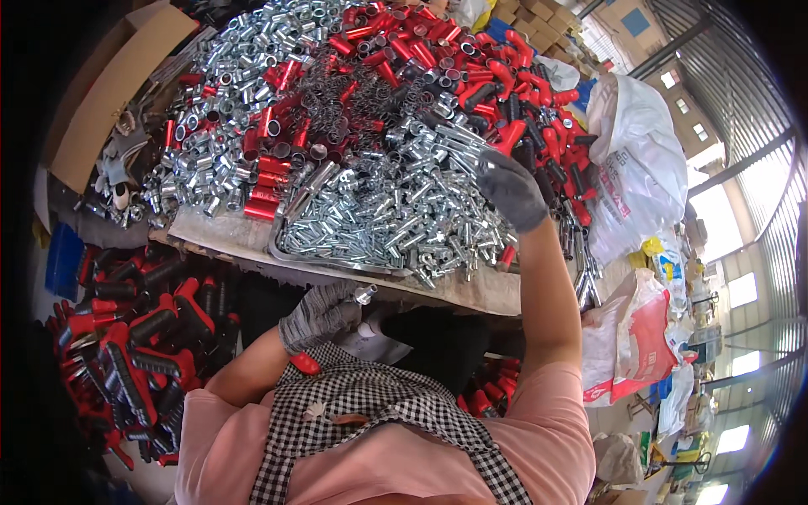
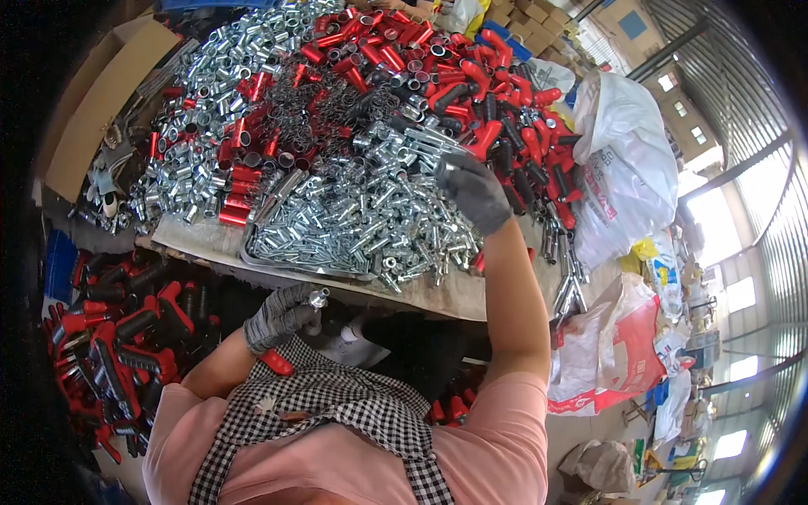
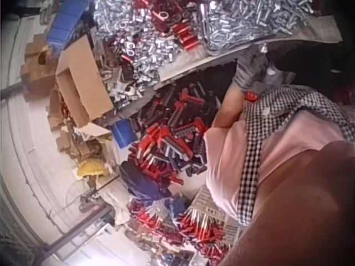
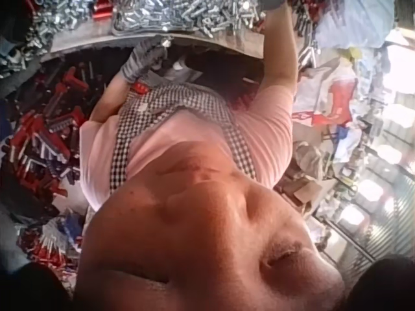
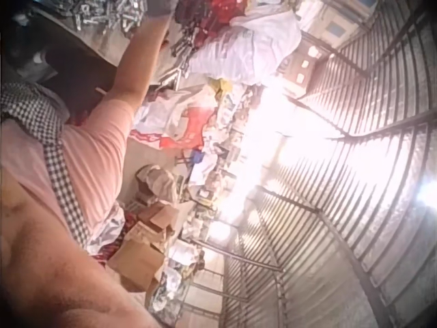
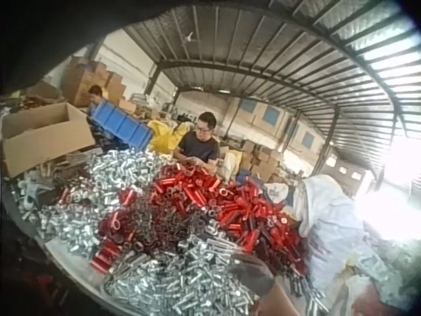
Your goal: Assembling red plastic handles onto silver metal tool components at a production workbench.
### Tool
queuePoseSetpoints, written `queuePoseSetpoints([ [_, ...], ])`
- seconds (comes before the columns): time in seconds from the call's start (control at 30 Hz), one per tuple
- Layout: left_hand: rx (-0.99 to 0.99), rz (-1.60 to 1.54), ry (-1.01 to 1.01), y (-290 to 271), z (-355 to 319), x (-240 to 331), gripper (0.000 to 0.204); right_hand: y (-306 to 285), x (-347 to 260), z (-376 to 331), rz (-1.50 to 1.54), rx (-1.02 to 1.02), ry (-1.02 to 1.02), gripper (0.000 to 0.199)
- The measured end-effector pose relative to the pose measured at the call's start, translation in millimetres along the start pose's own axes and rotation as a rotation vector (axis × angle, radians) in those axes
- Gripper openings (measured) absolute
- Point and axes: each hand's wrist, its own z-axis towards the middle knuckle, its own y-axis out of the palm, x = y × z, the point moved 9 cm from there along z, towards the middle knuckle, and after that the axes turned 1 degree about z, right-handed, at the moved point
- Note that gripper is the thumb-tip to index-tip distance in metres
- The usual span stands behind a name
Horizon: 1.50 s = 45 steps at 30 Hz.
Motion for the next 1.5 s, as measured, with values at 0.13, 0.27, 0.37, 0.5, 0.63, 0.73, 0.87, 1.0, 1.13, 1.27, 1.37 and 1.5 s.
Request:
queuePoseSetpoints([
  [0.13,-0.002,0.274,0.091,7,2,33,0.053,58,6,-43,-0.052,0.151,0.182,0.034],
  [0.27,0.071,0.388,0.253,9,1,40,0.057,119,27,-79,0.336,0.236,0.29,0.04],
  [0.37,0.229,0.49,0.225,8,-4,61,0.052,145,42,-97,0.302,0.206,0.33,0.025],
  [0.5,0.261,0.515,0.183,6,-7,52,0.048,178,61,-115,0.257,0.24,0.329,0.024],
  [0.63,0.238,0.639,0.09,11,-5,37,0.037,199,80,-138,0.231,0.304,0.454,0.034],
  [0.73,0.24,0.698,0.081,16,0,30,0.035,205,89,-151,0.279,0.3,0.499,0.029],
  [0.87,0.206,0.744,0.017,22,3,27,0.03,195,63,-150,0.03,0.372,0.367,0.019],
  [1.0,0.095,0.681,0.179,33,6,25,0.032,173,21,-140,0.101,0.399,0.121,0.033],
  [1.13,-0.033,0.603,0.084,45,4,16,0.041,214,-26,-101,-0.634,-0.321,-0.173,0.029],
  [1.27,-0.094,0.579,0.099,52,-3,3,0.042,261,-10,-110,-0.885,-0.585,-0.253,0.032],
  [1.37,-0.057,0.637,0.136,46,-9,7,0.04,257,-4,-106,-1.011,-0.516,-0.042,0.026],
  [1.5,-0.026,0.623,0.242,50,-10,14,0.039,239,31,-107,-1.035,-0.416,0.313,0.046],
])
